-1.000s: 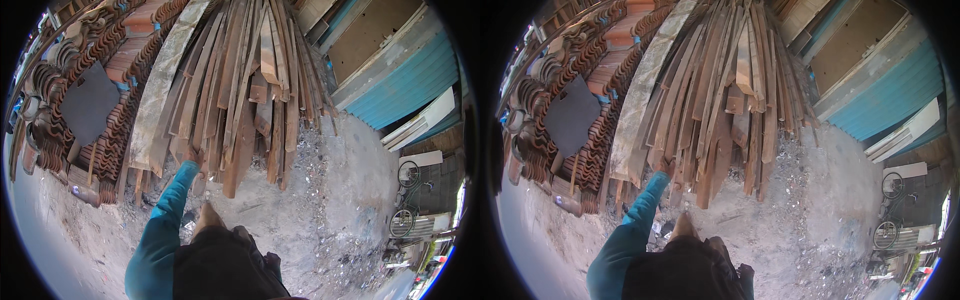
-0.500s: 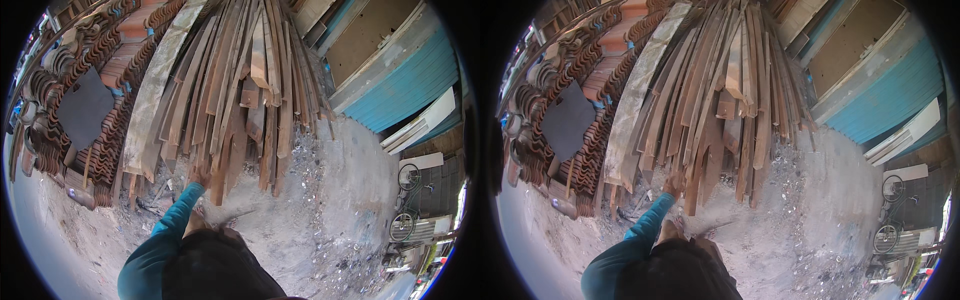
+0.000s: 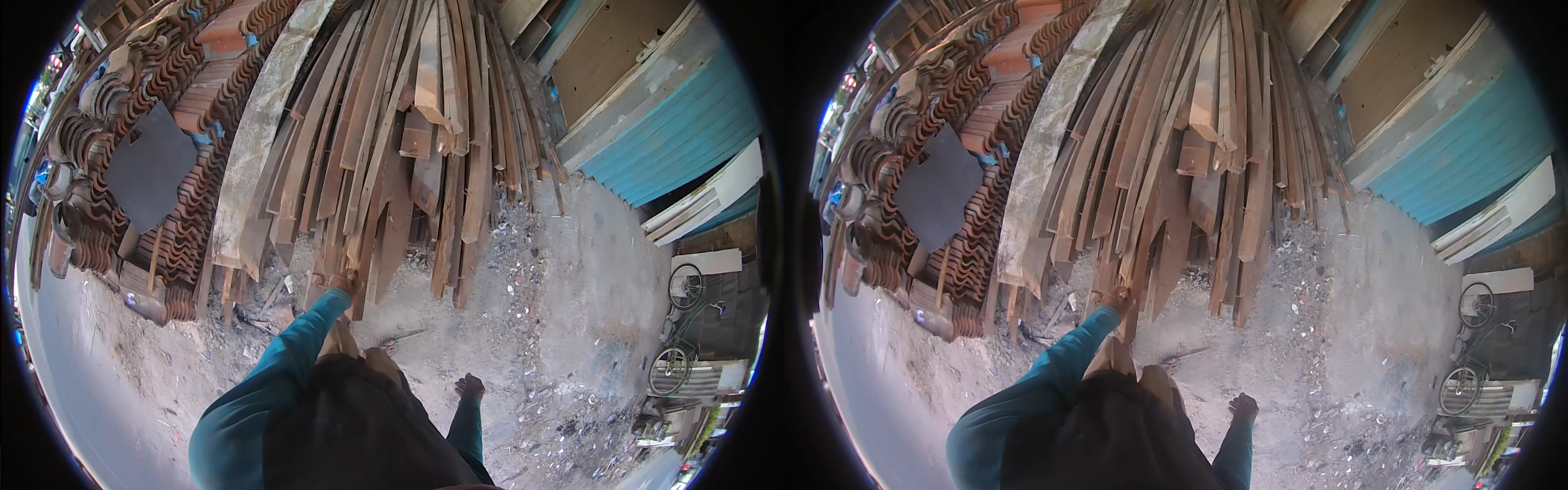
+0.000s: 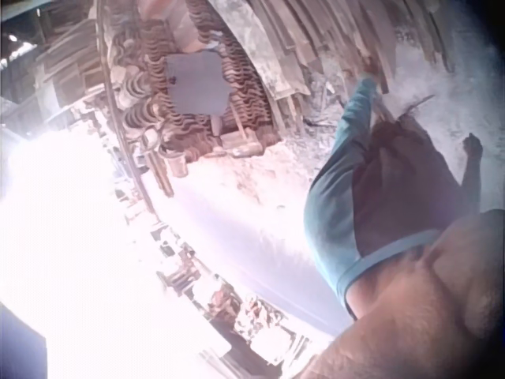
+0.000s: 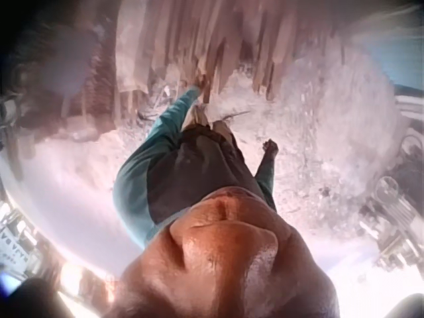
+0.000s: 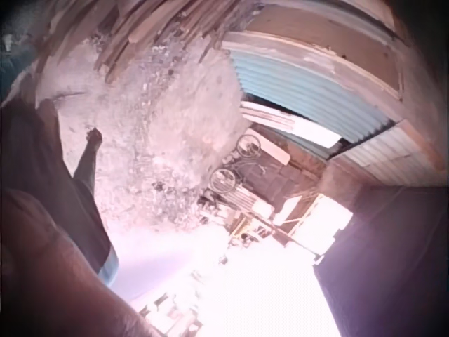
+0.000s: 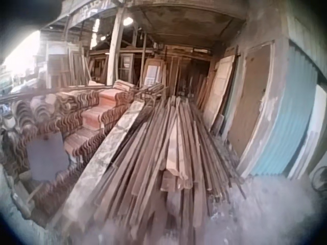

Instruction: The person selects wooden planks from a pile by hand, carries them, and places them onto a wooden stand.

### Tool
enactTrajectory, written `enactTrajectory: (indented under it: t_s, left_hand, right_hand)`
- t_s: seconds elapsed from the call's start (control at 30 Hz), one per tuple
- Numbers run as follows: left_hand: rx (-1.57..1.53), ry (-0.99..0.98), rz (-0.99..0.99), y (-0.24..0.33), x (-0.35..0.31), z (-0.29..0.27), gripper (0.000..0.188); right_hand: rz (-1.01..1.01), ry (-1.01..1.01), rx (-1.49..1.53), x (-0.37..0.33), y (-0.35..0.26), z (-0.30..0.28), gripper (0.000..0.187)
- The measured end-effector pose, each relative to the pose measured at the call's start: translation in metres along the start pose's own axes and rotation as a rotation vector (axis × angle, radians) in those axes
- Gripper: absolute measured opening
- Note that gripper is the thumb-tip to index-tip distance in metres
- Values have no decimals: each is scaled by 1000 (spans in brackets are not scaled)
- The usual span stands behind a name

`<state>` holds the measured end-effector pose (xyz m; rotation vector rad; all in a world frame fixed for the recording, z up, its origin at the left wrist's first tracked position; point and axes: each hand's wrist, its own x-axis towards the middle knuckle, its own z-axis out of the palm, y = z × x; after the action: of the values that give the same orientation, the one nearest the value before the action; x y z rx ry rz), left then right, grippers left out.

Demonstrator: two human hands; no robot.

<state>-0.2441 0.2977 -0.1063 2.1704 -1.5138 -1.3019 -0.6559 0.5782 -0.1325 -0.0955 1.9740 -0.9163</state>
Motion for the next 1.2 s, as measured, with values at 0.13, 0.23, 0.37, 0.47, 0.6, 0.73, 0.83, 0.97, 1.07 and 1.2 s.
enactTrajectory:
  t_s: [0.13,0.23,0.37,0.47,0.6,0.73,0.83,0.97,1.07,1.2]
  left_hand:
    - [12,176,53,-17,-3,7,74]
    - [216,87,42,24,-20,2,87]
    - [102,329,-119,-11,-21,27,95]
    - [-237,8,-301,-69,-20,47,92]
    - [-462,-233,-332,15,-44,4,73]
    - [-541,-153,-351,5,-42,9,65]
    - [-387,-122,-301,-18,-35,30,70]
    - [-273,-143,-361,-24,-42,20,79]
    - [-261,-88,-274,-23,-52,4,82]
    - [-790,-320,-146,-1,-114,-120,60]
  right_hand:
    - [90,-8,-33,-10,-3,27,42]
    - [259,1,-58,-28,13,53,35]
    - [144,-213,-182,-53,-8,125,28]
    - [-160,-425,-496,-91,-85,207,32]
    - [-555,-419,-736,-58,-122,260,36]
    - [-759,-494,-854,-92,-199,347,39]
    - [-796,-532,-757,-105,-226,380,41]
    - [-890,-501,-630,-116,-233,378,40]
    - [-862,-519,-407,-59,-207,346,37]
    - [-431,-632,-288,-58,-218,302,36]
